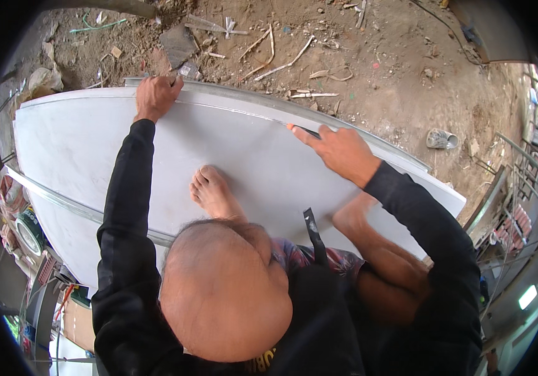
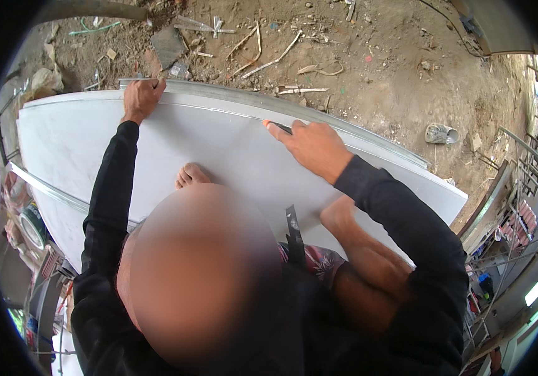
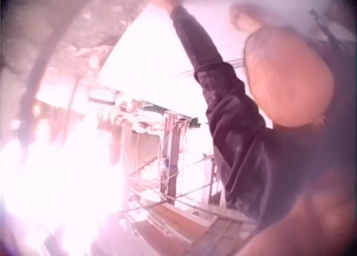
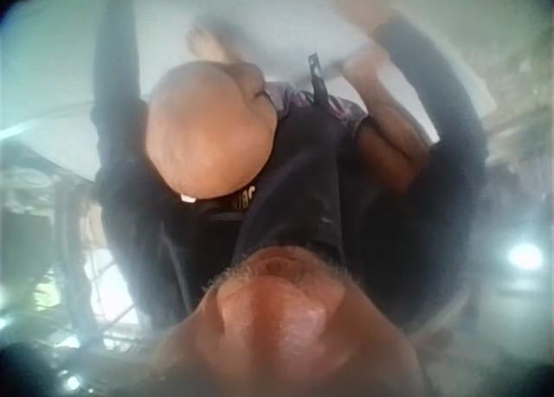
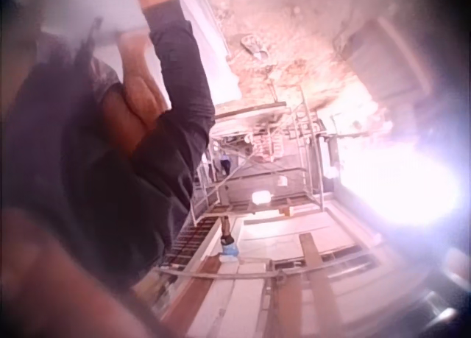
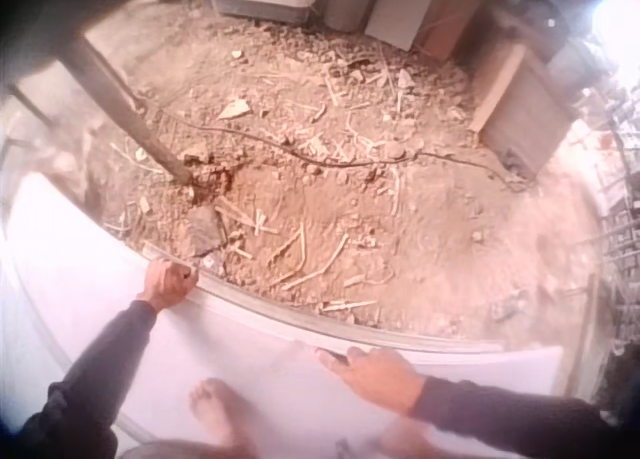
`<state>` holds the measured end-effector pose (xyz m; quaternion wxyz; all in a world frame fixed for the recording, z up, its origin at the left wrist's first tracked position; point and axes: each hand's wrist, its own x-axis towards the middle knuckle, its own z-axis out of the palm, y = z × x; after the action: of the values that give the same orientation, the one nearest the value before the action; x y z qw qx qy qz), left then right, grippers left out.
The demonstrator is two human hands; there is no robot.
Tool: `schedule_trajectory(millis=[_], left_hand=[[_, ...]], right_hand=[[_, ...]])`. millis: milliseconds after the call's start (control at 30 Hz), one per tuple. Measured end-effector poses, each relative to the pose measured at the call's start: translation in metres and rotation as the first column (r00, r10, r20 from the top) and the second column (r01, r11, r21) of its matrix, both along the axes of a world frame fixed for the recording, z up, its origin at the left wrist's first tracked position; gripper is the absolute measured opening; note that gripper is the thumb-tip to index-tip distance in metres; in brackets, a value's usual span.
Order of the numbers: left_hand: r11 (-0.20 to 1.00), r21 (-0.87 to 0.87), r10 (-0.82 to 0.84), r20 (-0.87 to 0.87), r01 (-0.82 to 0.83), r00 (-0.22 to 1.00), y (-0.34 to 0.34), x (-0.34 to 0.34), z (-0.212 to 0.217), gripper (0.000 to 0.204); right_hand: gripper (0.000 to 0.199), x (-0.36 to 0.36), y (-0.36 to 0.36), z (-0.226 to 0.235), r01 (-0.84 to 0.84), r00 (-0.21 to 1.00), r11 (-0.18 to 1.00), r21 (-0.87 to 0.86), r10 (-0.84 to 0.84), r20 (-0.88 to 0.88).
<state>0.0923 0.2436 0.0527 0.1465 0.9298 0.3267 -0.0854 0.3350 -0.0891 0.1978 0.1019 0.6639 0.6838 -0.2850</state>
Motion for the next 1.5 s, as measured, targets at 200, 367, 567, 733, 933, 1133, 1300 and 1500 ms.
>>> schedule_trajectory(millis=[200, 367, 567, 733, 933, 1133, 1300, 1500], left_hand=[[1.0, 0.016, 0.008, -0.001, -0.008, 1.0, 0.003, -0.002, 0.006, 0.044], [1.0, 0.002, 0.014, 0.01, -0.014, 1.0, -0.003, 0.001, 0.004, 0.048], [1.0, -0.001, 0.011, -0.052, -0.011, 0.999, 0.0, 0.0, 0.0, 0.048], [0.996, -0.085, -0.032, -0.146, 0.019, 0.989, -0.006, 0.007, 0.006, 0.047], [0.819, -0.353, -0.452, 0.086, 0.452, 0.888, -0.114, 0.07, -0.018, 0.046], [0.734, 0.104, -0.677, 0.03, 0.672, 0.735, -0.122, 0.029, -0.02, 0.021], [0.952, -0.059, -0.303, -0.297, 0.299, 0.905, -0.188, 0.056, -0.005, 0.039], [0.64, 0.178, -0.738, -0.128, 0.747, 0.662, -0.112, 0.014, -0.022, 0.03]], right_hand=[[0.06, 0.015, -0.019, 0.019, -0.008, 1.0, 0.999, -0.049, 0.009, 0.002], [0.065, 0.012, -0.034, 0.003, 0.04, 0.999, 0.998, -0.048, -0.041, -0.007], [0.06, 0.023, -0.051, 0.01, 0.019, 0.999, 0.999, -0.028, -0.018, 0.031], [0.058, 0.028, -0.067, 0.022, 0.061, 0.998, 0.998, -0.004, -0.061, -0.001], [0.054, 0.026, -0.073, 0.014, 0.003, 0.999, 0.999, 0.032, -0.002, -0.037], [0.032, 0.001, -0.058, -0.037, 0.24, 0.953, 0.929, 0.283, -0.169, -0.253], [0.027, -0.027, -0.063, -0.078, 0.316, 0.93, 0.945, 0.082, -0.292, -0.222], [0.023, -0.04, -0.026, -0.082, 0.441, 0.875, 0.884, 0.157, -0.385, -0.293]])
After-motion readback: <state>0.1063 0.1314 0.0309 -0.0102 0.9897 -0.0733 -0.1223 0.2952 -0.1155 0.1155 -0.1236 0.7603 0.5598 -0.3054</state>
